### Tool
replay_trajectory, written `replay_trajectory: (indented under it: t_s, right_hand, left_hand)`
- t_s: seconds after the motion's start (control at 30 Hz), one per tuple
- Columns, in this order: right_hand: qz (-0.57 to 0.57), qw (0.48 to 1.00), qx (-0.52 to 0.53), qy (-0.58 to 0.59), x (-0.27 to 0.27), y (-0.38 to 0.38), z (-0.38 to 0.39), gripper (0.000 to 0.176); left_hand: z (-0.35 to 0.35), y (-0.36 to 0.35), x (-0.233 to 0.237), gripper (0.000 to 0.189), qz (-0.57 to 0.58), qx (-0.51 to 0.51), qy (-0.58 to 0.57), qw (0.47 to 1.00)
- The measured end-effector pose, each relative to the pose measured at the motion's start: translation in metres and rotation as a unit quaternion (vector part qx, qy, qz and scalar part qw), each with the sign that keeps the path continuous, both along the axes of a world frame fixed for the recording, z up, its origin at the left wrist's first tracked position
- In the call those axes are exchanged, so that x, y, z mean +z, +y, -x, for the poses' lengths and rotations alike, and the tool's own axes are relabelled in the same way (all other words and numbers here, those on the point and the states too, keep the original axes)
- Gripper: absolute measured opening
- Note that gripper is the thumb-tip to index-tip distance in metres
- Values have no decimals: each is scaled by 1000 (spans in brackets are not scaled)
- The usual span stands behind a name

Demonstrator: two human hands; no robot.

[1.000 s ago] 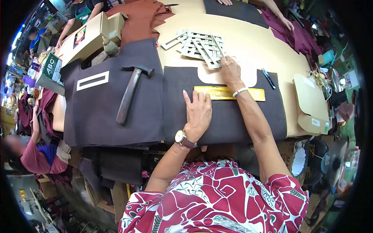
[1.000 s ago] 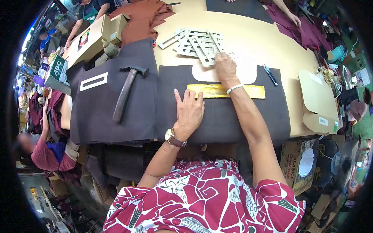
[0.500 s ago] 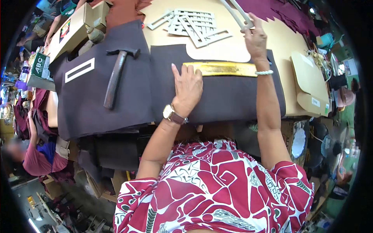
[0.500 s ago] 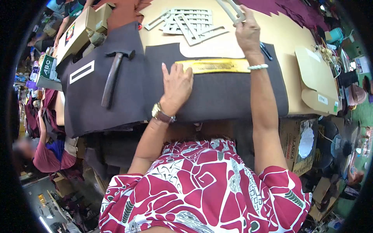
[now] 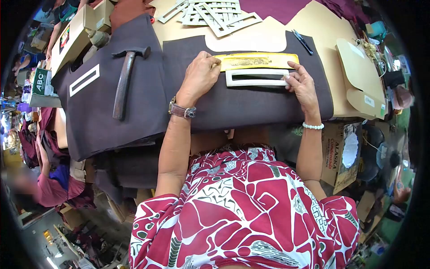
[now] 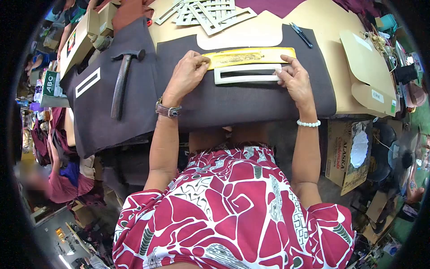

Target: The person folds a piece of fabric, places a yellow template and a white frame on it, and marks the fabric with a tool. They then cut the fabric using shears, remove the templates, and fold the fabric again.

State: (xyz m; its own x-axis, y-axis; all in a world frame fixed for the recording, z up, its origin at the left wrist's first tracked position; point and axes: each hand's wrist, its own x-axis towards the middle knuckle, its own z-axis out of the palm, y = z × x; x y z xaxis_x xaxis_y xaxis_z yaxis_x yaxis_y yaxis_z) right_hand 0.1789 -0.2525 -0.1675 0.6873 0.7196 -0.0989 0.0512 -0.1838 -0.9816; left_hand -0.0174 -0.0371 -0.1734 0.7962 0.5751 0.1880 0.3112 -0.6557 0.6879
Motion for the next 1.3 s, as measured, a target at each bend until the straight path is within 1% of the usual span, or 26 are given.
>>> replay_trajectory:
  t_s: [0.1,0.2,0.3,0.5,0.63,0.7,0.8,1.07,1.3]
  right_hand:
    - [30,999,-6,-43,-3,1,-1,45]
    - [69,995,-20,-63,3,5,0,46]
    - [74,994,-19,-73,2,7,-2,47]
    - [77,995,-29,-62,0,8,-2,47]
    - [105,979,-92,-149,1,10,3,45]
    - [106,961,-116,-227,-9,7,-2,43]
    - [100,968,-137,-185,-11,6,-1,43]
    - [100,966,-157,-178,-9,9,3,45]
    - [98,964,-162,-187,-9,9,4,45]
  left_hand:
    - [2,0,0,28,-3,-11,11,1000]
    - [4,-4,4,37,-28,-18,23,999]
    - [5,-8,4,41,-55,-20,20,998]
    - [5,-12,0,40,-82,-9,3,997]
    - [5,-16,4,38,-75,-4,-1,997]
    - [6,-16,4,37,-78,-5,5,997]
    - [5,-17,4,38,-74,-4,9,997]
    - [6,-16,3,41,-44,-10,18,999]
    - [7,-19,2,39,-82,-6,2,997]
